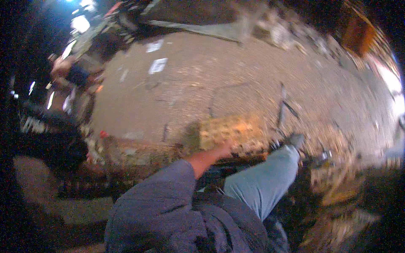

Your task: The person sits on the floor and assembles a wooden lattice by hand. They pick up thin wooden strips and interweave them into a grid pattern, occasionally adjusting the structure and placing finished pieces aside.

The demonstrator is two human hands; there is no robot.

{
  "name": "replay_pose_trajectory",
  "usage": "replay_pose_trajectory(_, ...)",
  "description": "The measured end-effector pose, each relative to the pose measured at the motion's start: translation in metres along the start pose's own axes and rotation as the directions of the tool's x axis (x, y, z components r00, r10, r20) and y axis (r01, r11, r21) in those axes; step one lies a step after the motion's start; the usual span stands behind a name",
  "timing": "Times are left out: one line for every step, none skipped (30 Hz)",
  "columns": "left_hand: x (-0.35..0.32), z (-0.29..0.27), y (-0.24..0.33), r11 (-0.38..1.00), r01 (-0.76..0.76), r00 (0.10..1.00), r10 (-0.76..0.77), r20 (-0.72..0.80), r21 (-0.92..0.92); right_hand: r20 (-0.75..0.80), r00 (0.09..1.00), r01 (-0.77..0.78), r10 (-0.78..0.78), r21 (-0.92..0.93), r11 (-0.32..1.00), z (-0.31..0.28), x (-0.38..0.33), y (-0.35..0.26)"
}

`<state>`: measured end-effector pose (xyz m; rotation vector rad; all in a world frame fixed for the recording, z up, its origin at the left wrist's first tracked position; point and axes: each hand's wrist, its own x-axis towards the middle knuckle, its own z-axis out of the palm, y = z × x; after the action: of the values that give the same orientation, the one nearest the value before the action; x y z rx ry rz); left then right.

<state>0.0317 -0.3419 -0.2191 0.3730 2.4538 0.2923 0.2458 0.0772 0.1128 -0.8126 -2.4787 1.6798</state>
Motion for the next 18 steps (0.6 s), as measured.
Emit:
replay_pose_trajectory(0.009, 0.028, -0.022, 0.933, -0.356, 0.93, 0.348, 0.121, 0.048, 0.069, 0.998, -0.011, 0.01, 0.022, 1.0, 0.012, 0.011, 0.008)
replay_pose_trajectory(0.016, 0.034, -0.008, 0.984, -0.173, 0.982, 0.177, 0.072, -0.051, 0.115, 0.993, -0.01, 0.006, 0.028, 1.0, 0.028, 0.024, 0.015)
replay_pose_trajectory(0.019, 0.038, 0.005, 0.984, 0.012, 1.0, -0.009, 0.016, -0.177, 0.159, 0.987, -0.005, 0.001, 0.024, 1.0, 0.039, 0.033, 0.018)
replay_pose_trajectory(0.011, 0.021, 0.031, 0.913, 0.148, 0.986, -0.105, 0.131, -0.38, 0.22, 0.975, 0.001, 0.001, -0.009, 1.0, 0.051, 0.048, 0.016)
replay_pose_trajectory(-0.013, -0.026, 0.055, 0.97, -0.173, 0.969, 0.136, -0.209, -0.17, 0.236, 0.972, 0.019, -0.014, -0.018, 1.0, 0.058, 0.054, 0.02)
replay_pose_trajectory(-0.027, -0.06, 0.075, 0.951, -0.127, 0.978, 0.073, -0.194, -0.281, 0.263, 0.964, 0.033, -0.029, -0.013, 0.999, 0.063, 0.059, 0.018)
replay_pose_trajectory(-0.04, -0.084, 0.096, 0.918, -0.205, 0.937, 0.083, -0.34, -0.339, 0.279, 0.959, 0.052, -0.046, -0.014, 0.999, 0.066, 0.065, 0.019)
replay_pose_trajectory(-0.047, -0.104, 0.116, 0.878, -0.295, 0.874, 0.089, -0.478, -0.377, 0.289, 0.955, 0.069, -0.061, -0.015, 0.998, 0.066, 0.071, 0.016)
replay_pose_trajectory(-0.047, -0.108, 0.137, 0.786, -0.26, 0.903, -0.008, -0.43, -0.561, 0.293, 0.953, 0.078, -0.071, -0.014, 0.997, 0.065, 0.075, 0.017)
replay_pose_trajectory(-0.087, -0.157, 0.171, 0.694, -0.451, 0.839, 0.116, -0.532, -0.561, 0.273, 0.959, 0.086, -0.08, -0.01, 0.996, 0.063, 0.076, 0.016)
replay_pose_trajectory(-0.077, -0.165, 0.191, 0.739, -0.473, 0.846, 0.23, -0.48, -0.479, 0.225, 0.971, 0.074, -0.075, 0.009, 0.997, 0.056, 0.073, 0.021)
replay_pose_trajectory(-0.086, -0.166, 0.209, 0.751, -0.569, 0.765, 0.333, -0.551, -0.336, 0.168, 0.983, 0.063, -0.067, 0.029, 0.998, 0.047, 0.068, 0.028)
replay_pose_trajectory(-0.094, -0.173, 0.216, 0.748, -0.586, 0.749, 0.355, -0.559, -0.311, 0.142, 0.987, 0.067, -0.07, 0.028, 0.997, 0.035, 0.065, 0.034)
replay_pose_trajectory(-0.088, -0.173, 0.235, 0.722, -0.629, 0.73, 0.419, -0.539, -0.29, 0.078, 0.995, 0.055, -0.057, 0.021, 0.998, 0.015, 0.055, 0.051)
replay_pose_trajectory(-0.095, -0.143, 0.272, 0.654, -0.68, 0.721, 0.513, -0.466, -0.331, 0.021, 1.0, 0.006, -0.006, -0.014, 1.0, -0.014, 0.027, 0.068)
replay_pose_trajectory(-0.096, -0.127, 0.278, 0.58, -0.735, 0.676, 0.594, -0.435, -0.351, -0.018, 1.0, -0.017, 0.016, -0.038, 0.999, -0.035, 0.008, 0.08)
replay_pose_trajectory(-0.109, -0.108, 0.278, 0.455, -0.786, 0.619, 0.579, -0.531, -0.419, -0.007, 1.0, -0.031, 0.03, -0.077, 0.997, -0.059, -0.005, 0.09)
replay_pose_trajectory(-0.122, -0.115, 0.285, 0.411, -0.777, 0.627, 0.559, -0.542, -0.476, -0.039, 0.997, -0.076, 0.073, -0.079, 0.994, -0.074, -0.023, 0.105)
